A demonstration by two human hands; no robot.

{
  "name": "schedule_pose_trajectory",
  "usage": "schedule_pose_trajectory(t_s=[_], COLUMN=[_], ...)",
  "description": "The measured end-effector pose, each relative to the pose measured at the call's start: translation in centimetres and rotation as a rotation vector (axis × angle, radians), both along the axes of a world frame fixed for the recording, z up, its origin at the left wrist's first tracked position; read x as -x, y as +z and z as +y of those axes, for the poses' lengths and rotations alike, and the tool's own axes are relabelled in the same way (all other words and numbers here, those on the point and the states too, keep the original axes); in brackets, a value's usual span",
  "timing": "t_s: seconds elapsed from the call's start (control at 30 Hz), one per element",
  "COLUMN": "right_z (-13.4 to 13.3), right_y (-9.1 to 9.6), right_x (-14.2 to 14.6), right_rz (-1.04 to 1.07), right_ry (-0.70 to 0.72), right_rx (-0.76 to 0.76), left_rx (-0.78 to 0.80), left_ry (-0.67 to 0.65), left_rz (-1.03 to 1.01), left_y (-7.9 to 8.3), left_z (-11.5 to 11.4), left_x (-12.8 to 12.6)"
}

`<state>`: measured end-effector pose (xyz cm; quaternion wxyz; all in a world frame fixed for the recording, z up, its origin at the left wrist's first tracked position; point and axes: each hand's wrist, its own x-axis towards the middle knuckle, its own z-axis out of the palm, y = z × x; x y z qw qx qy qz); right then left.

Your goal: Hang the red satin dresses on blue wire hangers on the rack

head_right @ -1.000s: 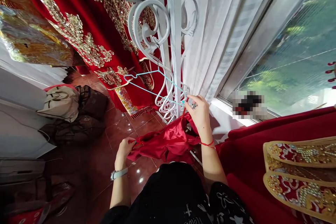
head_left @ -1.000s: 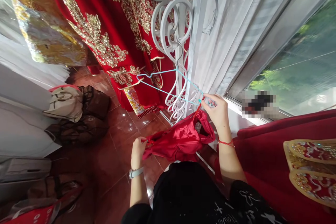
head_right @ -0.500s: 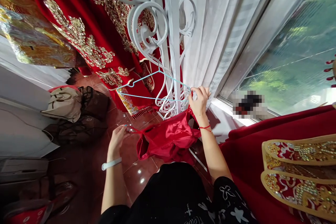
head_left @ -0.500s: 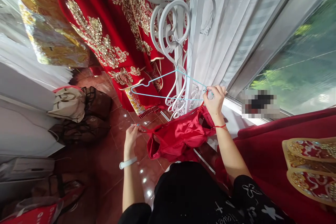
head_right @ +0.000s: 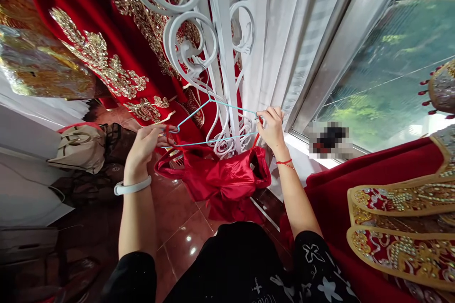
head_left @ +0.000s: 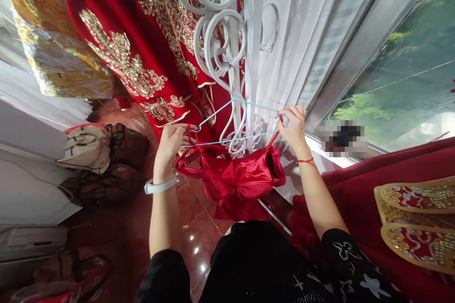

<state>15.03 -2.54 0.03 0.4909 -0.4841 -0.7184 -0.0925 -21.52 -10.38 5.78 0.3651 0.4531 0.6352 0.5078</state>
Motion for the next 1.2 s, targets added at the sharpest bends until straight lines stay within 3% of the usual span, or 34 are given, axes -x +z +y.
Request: schedule_pose_trajectory(t_s=[0.13,0.3,0.33,0.4,0.47,0.53,0.63,0.77,0.9,0.97,1.13,1.2], right_z=[0.1,-0.8,-1.2,-2.1,-2.9,-3.1,-2.9,-2.9,-3.7,-4.2,-5.2,-5.7], right_y=[-0.1,-1.0,-1.3,-1.7,-1.8,-1.3,-0.3,0.3,-0.2,-0.3,-0.1,0.0], right_x=[0.5,2.3,3.1,5.4,8.4,11.8,16.4,19.9,19.8,19.3,18.1,17.8], right_rz=[0.006,0.126,0.166,0.209,0.160,0.034,-0.121,-0.202,-0.221,-0.220,-0.245,-0.240], right_ry=[-0.004,-0.099,-0.134,-0.116,0.074,0.342,0.584,0.573,0.488,0.476,0.498,0.495], right_rx=[0.077,-0.022,-0.056,-0.083,-0.022,0.110,0.319,0.542,0.579,0.573,0.589,0.590], left_rx=[-0.022,-0.293,-0.280,-0.159,0.007,0.125,0.204,0.214,0.141,0.116,0.209,0.204], left_ry=[-0.054,0.166,0.124,-0.113,-0.351,-0.450,-0.462,-0.435,-0.309,-0.287,-0.399,-0.289], left_rz=[0.176,0.615,0.649,0.692,0.739,0.774,0.770,0.800,0.775,0.661,0.249,0.245], left_y=[-0.8,-3.6,-4.6,-6.7,-8.6,-9.8,-9.6,-8.0,-7.4,-7.6,-8.3,-8.7], left_z=[-0.3,-4.9,-5.8,-7.1,-7.8,-8.3,-8.8,-9.2,-9.4,-9.5,-10.0,-10.0], left_x=[-2.1,-1.5,-1.2,-0.6,-0.2,-0.1,-0.2,-0.6,-0.5,-0.2,0.4,0.2])
